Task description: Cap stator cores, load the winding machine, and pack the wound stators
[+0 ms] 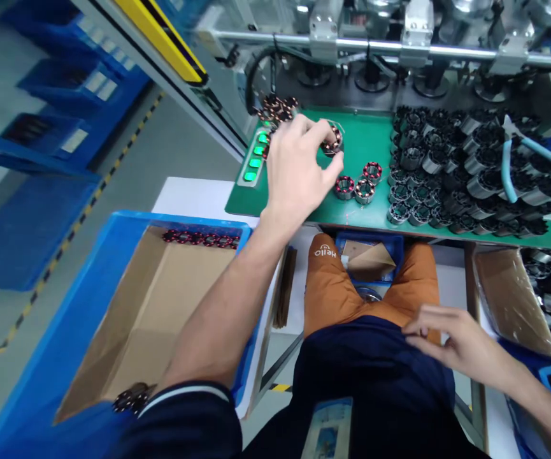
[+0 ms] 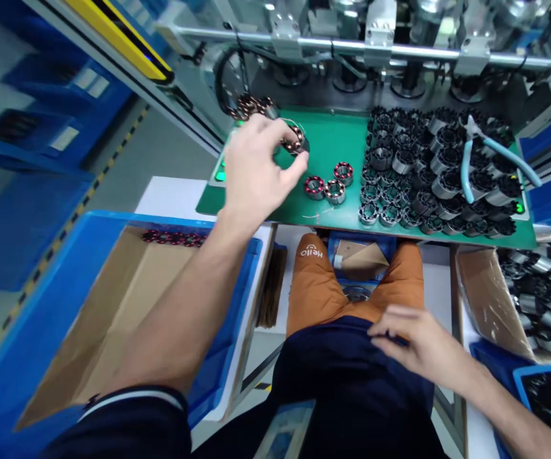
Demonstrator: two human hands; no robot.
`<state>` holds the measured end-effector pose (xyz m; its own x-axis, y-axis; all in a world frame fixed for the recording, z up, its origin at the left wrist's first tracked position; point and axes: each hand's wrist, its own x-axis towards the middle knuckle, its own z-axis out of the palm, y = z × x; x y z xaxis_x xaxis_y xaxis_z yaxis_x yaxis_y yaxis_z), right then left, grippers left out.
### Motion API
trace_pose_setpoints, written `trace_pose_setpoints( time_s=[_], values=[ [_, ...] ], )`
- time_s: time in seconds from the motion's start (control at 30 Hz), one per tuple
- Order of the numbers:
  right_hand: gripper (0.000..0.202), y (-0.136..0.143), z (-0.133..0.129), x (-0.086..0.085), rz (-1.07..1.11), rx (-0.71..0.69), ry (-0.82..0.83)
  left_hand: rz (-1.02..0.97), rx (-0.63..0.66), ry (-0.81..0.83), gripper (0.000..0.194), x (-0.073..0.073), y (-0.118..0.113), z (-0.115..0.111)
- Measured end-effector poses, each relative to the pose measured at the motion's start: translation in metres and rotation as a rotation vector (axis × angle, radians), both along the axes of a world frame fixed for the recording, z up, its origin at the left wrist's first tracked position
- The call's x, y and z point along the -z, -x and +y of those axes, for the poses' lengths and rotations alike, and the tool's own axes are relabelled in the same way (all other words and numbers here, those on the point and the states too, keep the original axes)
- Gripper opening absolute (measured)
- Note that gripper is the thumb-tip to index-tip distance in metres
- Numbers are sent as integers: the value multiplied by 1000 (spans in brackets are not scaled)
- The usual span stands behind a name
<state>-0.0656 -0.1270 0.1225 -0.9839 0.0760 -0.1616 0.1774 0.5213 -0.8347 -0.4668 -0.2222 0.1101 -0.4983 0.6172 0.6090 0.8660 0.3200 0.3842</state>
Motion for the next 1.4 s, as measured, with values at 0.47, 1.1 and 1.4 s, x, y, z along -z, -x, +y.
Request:
trace_pose_setpoints(
  time_s=[0.47, 1.1, 1.4],
  values=[
    [49, 59, -10, -32, 64, 515, 769, -168, 396, -199, 35, -34, -173, -86],
    [45, 47, 7, -35, 304, 517, 467, -623, 449, -122, 9, 15, -161, -95],
    [57, 56, -2, -29, 346, 411, 413, -1103, 540, -308, 20, 1, -184, -68]
  ],
)
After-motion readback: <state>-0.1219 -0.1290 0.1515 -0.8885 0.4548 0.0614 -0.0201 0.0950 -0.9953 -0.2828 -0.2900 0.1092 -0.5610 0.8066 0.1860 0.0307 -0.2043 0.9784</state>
